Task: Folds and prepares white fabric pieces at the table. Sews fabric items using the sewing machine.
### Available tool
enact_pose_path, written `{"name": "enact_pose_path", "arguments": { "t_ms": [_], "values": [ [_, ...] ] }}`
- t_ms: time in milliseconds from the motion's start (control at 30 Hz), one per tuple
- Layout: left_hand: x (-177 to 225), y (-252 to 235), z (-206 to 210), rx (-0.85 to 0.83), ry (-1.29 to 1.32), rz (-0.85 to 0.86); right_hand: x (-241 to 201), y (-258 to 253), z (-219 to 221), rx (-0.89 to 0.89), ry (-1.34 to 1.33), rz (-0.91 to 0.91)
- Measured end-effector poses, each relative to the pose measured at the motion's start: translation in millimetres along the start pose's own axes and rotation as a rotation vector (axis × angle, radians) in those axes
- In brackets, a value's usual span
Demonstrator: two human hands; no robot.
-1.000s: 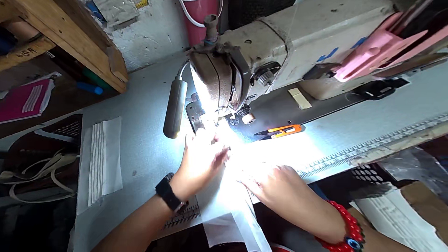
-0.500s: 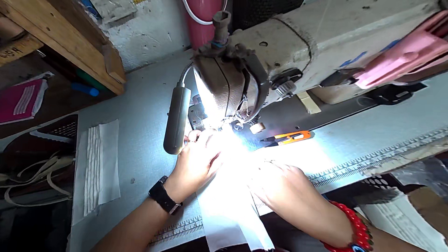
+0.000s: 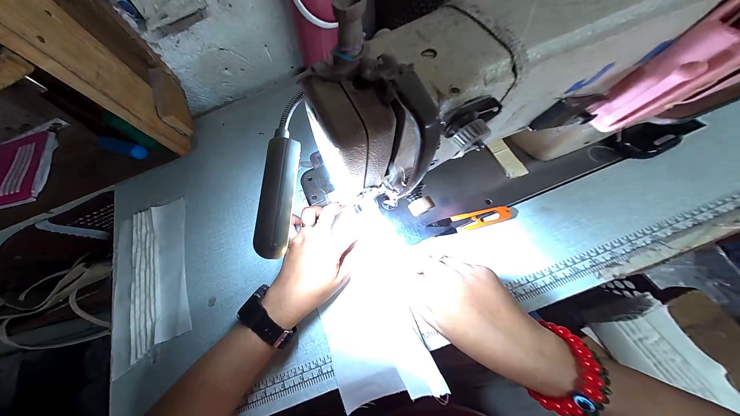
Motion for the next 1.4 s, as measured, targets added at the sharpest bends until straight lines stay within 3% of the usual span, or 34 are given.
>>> {"name": "enact_pose_path", "arguments": {
  "t_ms": [200,400,767,867,967,1133,1400],
  "values": [
    [27,17,-6,0.001,0.020,0.149,7,6,1,-0.058,-0.120,0.014],
    [84,81,-10,-0.065,0.110,0.281,8,67,-15,-0.105,-0.381,0.028],
    [100,101,-4,-0.020,0.061,0.265,10,116,2,0.188,-0.435,-0.081],
    [106,102,-9,0.080,0.058,0.308,4,123,3,0.313,-0.418,0.034],
    [118,99,-13,0.169,0.040,0.316,-10,127,3,0.283,-0.399,0.220],
    [126,95,-14,0.241,0.076,0.222,-25,129,9,0.214,-0.591,0.483],
    [130,98,-12,0.304,0.131,0.155,-29,132,18,0.222,-0.736,0.552]
  ]
}}
Point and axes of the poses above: each hand's wrist, its own y-axis away from the middle knuckle, its own z-axis out of the palm, x = y × z, the point moved 5 cm from there along -y, towards the middle knuckle
